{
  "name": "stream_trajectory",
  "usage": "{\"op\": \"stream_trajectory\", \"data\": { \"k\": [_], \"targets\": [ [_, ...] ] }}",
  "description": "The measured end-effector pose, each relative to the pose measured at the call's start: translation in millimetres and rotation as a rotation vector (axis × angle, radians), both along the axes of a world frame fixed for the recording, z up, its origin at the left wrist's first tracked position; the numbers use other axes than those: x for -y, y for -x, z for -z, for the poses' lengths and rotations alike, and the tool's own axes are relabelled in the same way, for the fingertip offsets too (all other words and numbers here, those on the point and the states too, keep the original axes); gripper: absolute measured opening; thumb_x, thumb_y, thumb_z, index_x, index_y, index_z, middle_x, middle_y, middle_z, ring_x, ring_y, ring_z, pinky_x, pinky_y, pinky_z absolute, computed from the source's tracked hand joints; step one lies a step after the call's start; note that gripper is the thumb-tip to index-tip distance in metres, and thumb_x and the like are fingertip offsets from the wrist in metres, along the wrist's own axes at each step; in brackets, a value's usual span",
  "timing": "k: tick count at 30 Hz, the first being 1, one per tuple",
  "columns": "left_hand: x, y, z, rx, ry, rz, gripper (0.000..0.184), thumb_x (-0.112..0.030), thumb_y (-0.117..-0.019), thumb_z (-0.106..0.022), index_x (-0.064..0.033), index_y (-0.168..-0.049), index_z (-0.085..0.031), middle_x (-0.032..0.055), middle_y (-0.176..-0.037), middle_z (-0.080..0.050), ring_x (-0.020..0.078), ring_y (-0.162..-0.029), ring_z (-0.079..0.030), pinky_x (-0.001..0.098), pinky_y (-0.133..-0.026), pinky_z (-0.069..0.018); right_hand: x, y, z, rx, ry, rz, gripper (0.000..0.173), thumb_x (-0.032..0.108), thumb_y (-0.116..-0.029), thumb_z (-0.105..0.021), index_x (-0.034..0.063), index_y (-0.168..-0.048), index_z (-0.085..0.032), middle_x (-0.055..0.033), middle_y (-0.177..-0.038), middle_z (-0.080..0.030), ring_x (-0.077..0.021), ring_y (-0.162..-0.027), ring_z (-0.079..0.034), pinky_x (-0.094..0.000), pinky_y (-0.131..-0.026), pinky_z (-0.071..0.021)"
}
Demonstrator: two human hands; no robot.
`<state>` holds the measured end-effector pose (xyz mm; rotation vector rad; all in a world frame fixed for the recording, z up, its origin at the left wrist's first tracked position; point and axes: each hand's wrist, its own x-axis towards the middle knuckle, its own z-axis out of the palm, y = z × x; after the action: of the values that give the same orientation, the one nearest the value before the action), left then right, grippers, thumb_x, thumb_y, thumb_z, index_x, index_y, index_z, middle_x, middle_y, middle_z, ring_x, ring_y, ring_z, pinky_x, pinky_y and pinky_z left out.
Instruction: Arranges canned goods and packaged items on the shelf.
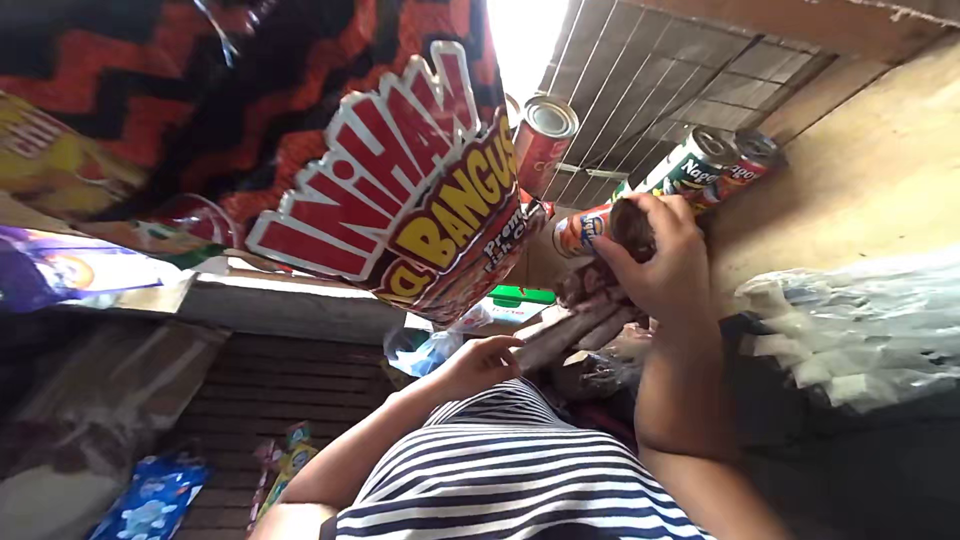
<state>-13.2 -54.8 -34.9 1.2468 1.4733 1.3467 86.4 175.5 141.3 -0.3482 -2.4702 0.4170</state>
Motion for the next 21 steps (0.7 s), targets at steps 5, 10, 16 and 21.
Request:
{"op": "stream_trajectory", "data": {
  "k": [5,10,16,21],
  "targets": [
    [7,2,17,0.050,0.041,-0.053,0.043,-0.017,-0.0998,-0.062,0.0041,-0.137,-0.056,0.0041,-0.099,-0.070,0.0021,-0.081,-0.064,0.0205,-0.077,-0.0543,3,49,-12,0.222,-0.015,0.116,0.059,0.022,-0.0896,-0.076,0.0003,-0.141,-0.056,-0.0279,-0.133,-0.056,-0.0445,-0.104,-0.065,-0.0611,-0.082,-0.0543],
    [11,-1,21,0.040,0.052,-0.051,0.042,-0.017,-0.1001,-0.062,0.0030,-0.137,-0.057,0.0040,-0.099,-0.070,0.0014,-0.079,-0.062,0.0193,-0.075,-0.0529,0,85,-18,0.357,0.061,0.183,0.060,0.032,-0.0955,-0.070,-0.0018,-0.142,-0.055,-0.0289,-0.134,-0.054,-0.0442,-0.109,-0.063,-0.0605,-0.089,-0.0514],
    [15,0,27,0.056,0.087,-0.083,0.042,-0.019,-0.1006,-0.061,0.0028,-0.136,-0.056,0.0047,-0.100,-0.070,0.0040,-0.081,-0.065,0.0229,-0.077,-0.0552,-10,95,-7,0.337,0.104,0.067,0.055,0.017,-0.0959,-0.069,0.0055,-0.147,-0.052,-0.0244,-0.138,-0.055,-0.0414,-0.118,-0.061,-0.0589,-0.097,-0.0494],
    [15,0,32,0.086,0.120,-0.099,0.043,-0.019,-0.1001,-0.062,0.0031,-0.137,-0.056,0.0042,-0.102,-0.070,0.0036,-0.082,-0.065,0.0228,-0.079,-0.0553,-22,84,-4,0.327,0.131,-0.023,0.063,-0.005,-0.0901,-0.063,0.0086,-0.151,-0.050,-0.0200,-0.148,-0.051,-0.0391,-0.130,-0.055,-0.0581,-0.105,-0.0454]
  ]
}}
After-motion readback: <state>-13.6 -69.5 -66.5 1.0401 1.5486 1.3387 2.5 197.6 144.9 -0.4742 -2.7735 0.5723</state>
